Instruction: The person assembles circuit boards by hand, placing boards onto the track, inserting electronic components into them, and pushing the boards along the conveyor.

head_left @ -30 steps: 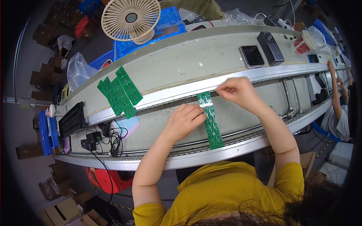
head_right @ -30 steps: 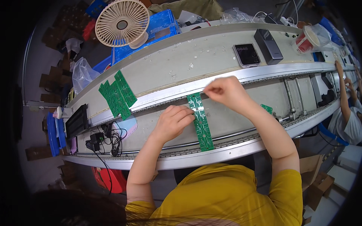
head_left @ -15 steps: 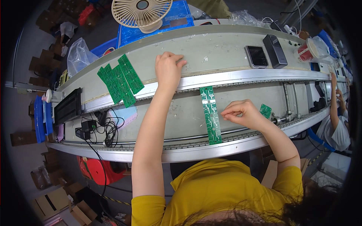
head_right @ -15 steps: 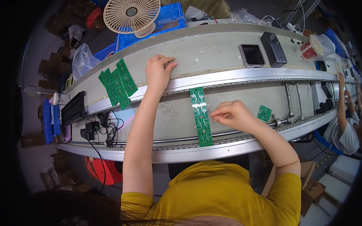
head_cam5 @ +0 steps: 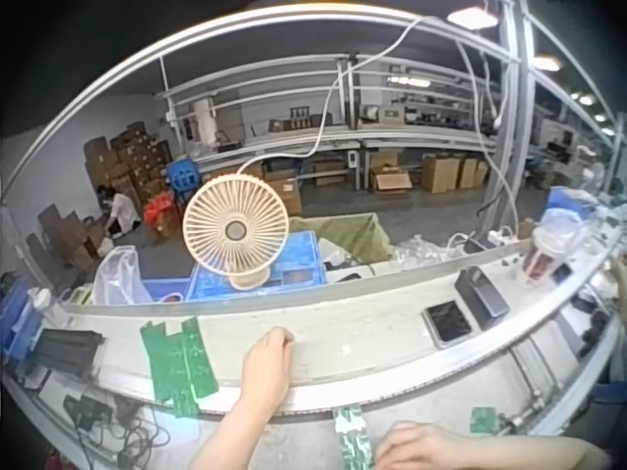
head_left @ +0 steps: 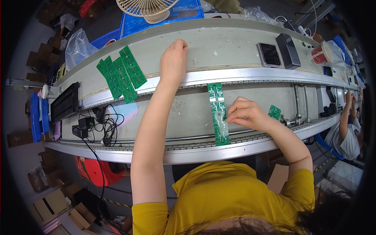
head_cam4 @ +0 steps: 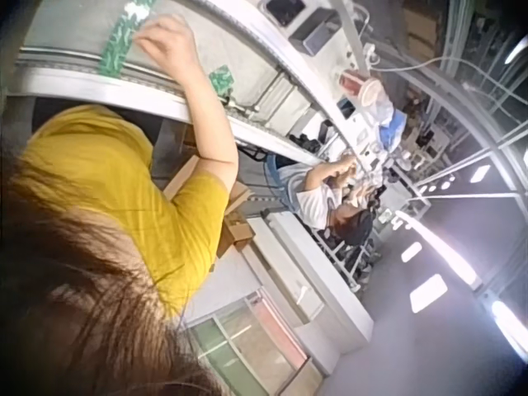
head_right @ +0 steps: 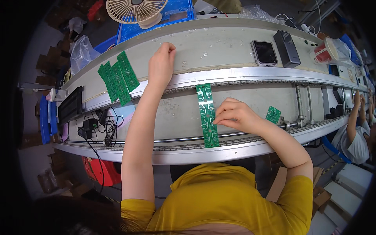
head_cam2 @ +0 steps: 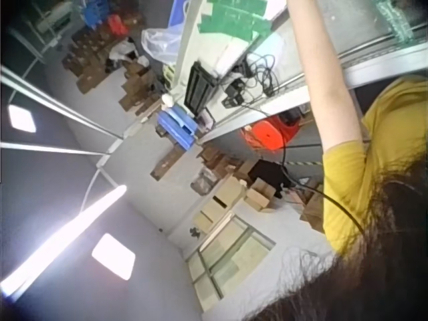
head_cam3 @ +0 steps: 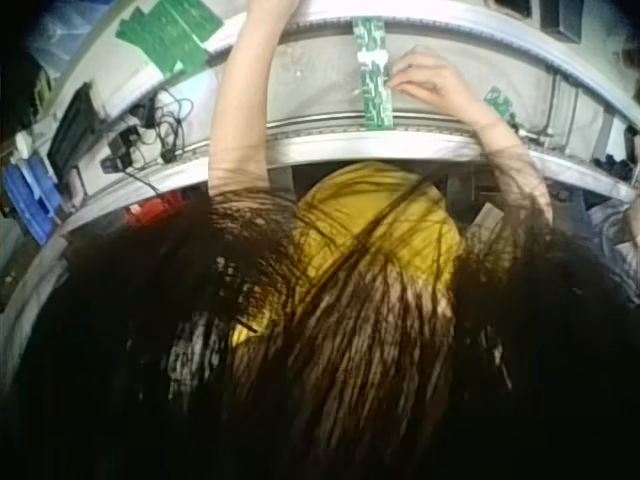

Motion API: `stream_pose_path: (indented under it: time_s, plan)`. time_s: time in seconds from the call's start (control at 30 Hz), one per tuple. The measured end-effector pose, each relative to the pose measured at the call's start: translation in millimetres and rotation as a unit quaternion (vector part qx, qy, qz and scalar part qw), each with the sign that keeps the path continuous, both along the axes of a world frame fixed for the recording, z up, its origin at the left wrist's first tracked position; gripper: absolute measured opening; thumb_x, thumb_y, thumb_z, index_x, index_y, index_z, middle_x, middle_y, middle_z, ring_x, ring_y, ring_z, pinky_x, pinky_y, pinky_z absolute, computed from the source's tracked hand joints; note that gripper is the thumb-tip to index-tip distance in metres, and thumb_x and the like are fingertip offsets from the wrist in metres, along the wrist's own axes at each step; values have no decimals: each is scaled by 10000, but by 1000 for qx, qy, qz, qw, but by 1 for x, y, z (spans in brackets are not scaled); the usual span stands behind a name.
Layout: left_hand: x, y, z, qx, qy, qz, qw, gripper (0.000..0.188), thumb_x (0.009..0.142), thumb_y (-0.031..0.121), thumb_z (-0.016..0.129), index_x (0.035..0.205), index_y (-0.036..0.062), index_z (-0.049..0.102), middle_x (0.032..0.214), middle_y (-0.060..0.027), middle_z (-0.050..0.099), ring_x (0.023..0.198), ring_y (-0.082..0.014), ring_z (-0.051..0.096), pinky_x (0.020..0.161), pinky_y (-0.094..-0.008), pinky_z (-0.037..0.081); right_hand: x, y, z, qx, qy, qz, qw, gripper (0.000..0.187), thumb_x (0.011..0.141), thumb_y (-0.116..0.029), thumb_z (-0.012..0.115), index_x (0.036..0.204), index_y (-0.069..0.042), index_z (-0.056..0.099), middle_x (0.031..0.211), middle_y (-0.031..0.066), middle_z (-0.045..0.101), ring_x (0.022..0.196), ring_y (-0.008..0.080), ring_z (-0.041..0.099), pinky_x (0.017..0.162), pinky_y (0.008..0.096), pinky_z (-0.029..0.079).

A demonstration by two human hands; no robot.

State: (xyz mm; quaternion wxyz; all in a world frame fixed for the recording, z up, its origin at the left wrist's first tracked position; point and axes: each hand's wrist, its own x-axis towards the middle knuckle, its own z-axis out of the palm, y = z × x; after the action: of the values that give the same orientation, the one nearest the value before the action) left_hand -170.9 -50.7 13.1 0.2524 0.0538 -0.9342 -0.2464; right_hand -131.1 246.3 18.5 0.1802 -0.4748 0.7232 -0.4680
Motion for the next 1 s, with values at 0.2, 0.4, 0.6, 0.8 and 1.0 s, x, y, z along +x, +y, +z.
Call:
stream_pose_path:
  time_s: [0.2, 0.4, 0.6, 0.8, 1.0]
  plan:
    - [21, -7, 16, 144, 3, -16, 989, 95, 936, 77, 649, 993, 26, 705, 925, -94, 738, 777, -215, 705, 714, -330, 543, -1, 0, -11, -5, -7, 24, 1000, 174, 797, -8, 812, 916, -135, 821, 934, -34, 615, 920, 143, 493, 770, 260, 447]
    - [53, 0, 13, 264, 30, -30, 963, 101, 932, 51, 667, 1008, 21, 727, 851, -75, 743, 695, -172, 693, 645, -280, 532, -1, 0, -13, 1, -12, 26, 1000, 194, 796, 2, 807, 922, -145, 824, 927, -35, 618, 914, 146, 504, 764, 258, 450]
    - [83, 1, 9, 298, -16, -33, 954, 112, 900, 21, 712, 1004, 3, 752, 840, -47, 754, 734, -130, 710, 643, -220, 535, -1, 0, -13, -6, -9, 29, 1000, 182, 811, -4, 806, 922, -147, 820, 935, -35, 604, 905, 140, 507, 728, 248, 445]
    - [100, 7, 14, 439, -95, -28, 893, 121, 890, -12, 719, 1006, -26, 751, 854, -67, 760, 782, -132, 732, 707, -197, 563, -1, 0, -14, -2, 1, 29, 1000, 167, 814, -18, 808, 920, -147, 820, 940, -35, 610, 911, 143, 513, 743, 252, 450]
    - [109, 11, 19, 459, -143, -55, 875, 132, 898, -23, 716, 1027, -39, 742, 881, -97, 769, 815, -146, 748, 758, -200, 583, -1, 0, -15, 0, 8, 26, 1000, 169, 800, -21, 805, 912, -148, 818, 948, -35, 631, 921, 152, 524, 782, 266, 457]
